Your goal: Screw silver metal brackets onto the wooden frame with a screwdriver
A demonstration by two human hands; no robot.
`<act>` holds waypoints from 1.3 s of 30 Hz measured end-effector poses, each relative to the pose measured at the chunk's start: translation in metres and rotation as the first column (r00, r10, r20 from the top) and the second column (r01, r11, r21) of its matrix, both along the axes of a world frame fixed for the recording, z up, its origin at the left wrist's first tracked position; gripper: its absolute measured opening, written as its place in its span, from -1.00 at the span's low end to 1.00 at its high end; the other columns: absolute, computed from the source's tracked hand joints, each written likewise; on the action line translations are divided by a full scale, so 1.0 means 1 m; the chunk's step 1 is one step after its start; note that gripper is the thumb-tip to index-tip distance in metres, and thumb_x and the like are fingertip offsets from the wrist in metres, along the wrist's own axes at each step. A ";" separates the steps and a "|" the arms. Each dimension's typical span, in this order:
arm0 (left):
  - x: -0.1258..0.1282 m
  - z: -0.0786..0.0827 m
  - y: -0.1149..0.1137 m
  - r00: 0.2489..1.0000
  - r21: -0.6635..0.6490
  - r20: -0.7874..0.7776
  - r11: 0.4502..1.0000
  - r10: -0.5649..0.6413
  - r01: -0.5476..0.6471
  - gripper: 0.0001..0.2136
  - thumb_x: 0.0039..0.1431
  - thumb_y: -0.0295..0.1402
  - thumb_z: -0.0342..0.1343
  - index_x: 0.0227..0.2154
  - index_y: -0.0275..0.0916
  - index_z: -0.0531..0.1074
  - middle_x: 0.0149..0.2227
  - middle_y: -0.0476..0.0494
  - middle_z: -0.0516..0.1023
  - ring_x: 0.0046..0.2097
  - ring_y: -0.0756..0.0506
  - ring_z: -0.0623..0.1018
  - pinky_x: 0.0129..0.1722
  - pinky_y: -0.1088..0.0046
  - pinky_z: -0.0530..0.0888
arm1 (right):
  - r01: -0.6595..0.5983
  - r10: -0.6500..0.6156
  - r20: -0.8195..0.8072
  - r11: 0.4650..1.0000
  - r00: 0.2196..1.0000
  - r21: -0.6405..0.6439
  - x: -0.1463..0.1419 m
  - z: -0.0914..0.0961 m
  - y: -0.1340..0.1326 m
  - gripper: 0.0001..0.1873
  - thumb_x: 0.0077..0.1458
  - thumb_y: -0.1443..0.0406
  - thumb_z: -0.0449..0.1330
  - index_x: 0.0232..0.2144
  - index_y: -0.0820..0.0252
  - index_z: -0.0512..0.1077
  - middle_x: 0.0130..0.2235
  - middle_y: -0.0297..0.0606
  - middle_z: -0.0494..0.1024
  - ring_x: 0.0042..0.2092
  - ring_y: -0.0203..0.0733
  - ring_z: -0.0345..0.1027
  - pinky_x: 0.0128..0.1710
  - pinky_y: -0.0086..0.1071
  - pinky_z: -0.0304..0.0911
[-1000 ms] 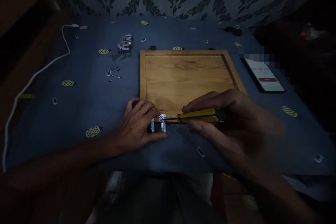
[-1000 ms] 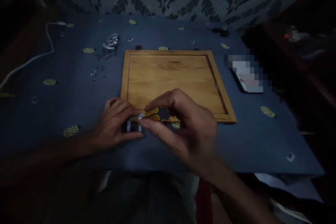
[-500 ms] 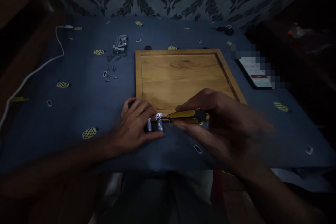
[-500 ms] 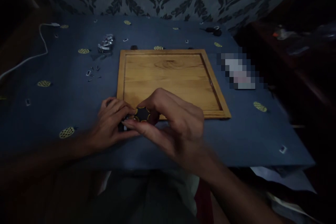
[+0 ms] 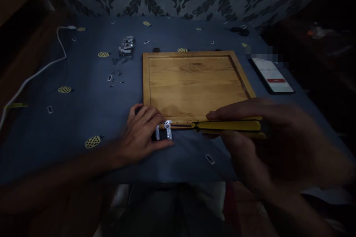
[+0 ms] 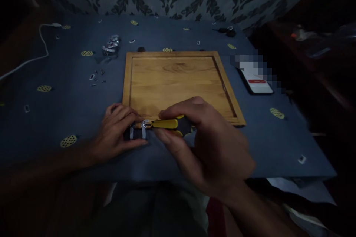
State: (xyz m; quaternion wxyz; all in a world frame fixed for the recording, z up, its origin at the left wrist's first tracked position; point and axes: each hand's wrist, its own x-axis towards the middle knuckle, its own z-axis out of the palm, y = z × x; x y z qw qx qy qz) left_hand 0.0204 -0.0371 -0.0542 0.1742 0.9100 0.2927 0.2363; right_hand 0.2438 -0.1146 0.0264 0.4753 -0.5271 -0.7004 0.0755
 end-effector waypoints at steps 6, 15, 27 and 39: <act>0.001 0.003 -0.001 1.000 -0.014 0.011 1.000 -0.003 0.003 -0.50 0.37 0.18 0.06 -0.10 -0.20 0.51 -0.15 -0.13 0.60 -0.05 -0.21 0.53 0.13 0.09 0.25 | -0.066 0.064 0.054 0.997 0.996 0.030 -0.004 -0.004 0.007 -0.93 0.29 0.28 0.28 -0.18 -0.01 0.56 -0.31 -0.28 0.68 -0.31 -0.10 0.60 -0.41 -0.26 0.45; 0.001 0.001 -0.001 1.000 -0.022 0.012 1.000 -0.002 0.002 -0.49 0.37 0.19 0.05 -0.05 -0.18 0.51 -0.12 -0.13 0.61 -0.02 -0.22 0.53 0.15 0.07 0.25 | -0.085 0.084 0.034 0.996 0.996 0.025 -0.005 -0.013 0.010 -0.93 0.29 0.24 0.29 -0.17 0.01 0.56 -0.30 -0.29 0.66 -0.30 -0.14 0.57 -0.37 -0.29 0.47; 0.000 0.000 -0.001 1.000 -0.012 0.023 1.000 -0.004 0.004 -0.51 0.36 0.18 0.08 -0.09 -0.19 0.51 -0.13 -0.13 0.61 -0.05 -0.22 0.53 0.16 0.07 0.25 | -0.088 0.089 0.151 0.996 0.985 -0.012 -0.001 0.000 0.006 -0.90 0.33 0.17 0.27 -0.21 0.02 0.54 -0.31 -0.26 0.68 -0.34 -0.14 0.60 -0.47 -0.31 0.45; 0.001 0.001 -0.001 0.999 -0.021 0.030 1.000 -0.011 0.012 -0.54 0.33 0.14 0.17 -0.09 -0.20 0.50 -0.14 -0.10 0.60 -0.06 -0.21 0.53 0.17 0.09 0.23 | -0.145 0.144 0.054 0.989 0.988 0.007 -0.007 -0.011 0.012 -0.96 0.29 0.28 0.31 -0.20 0.08 0.53 -0.32 -0.28 0.67 -0.32 -0.20 0.58 -0.41 -0.37 0.46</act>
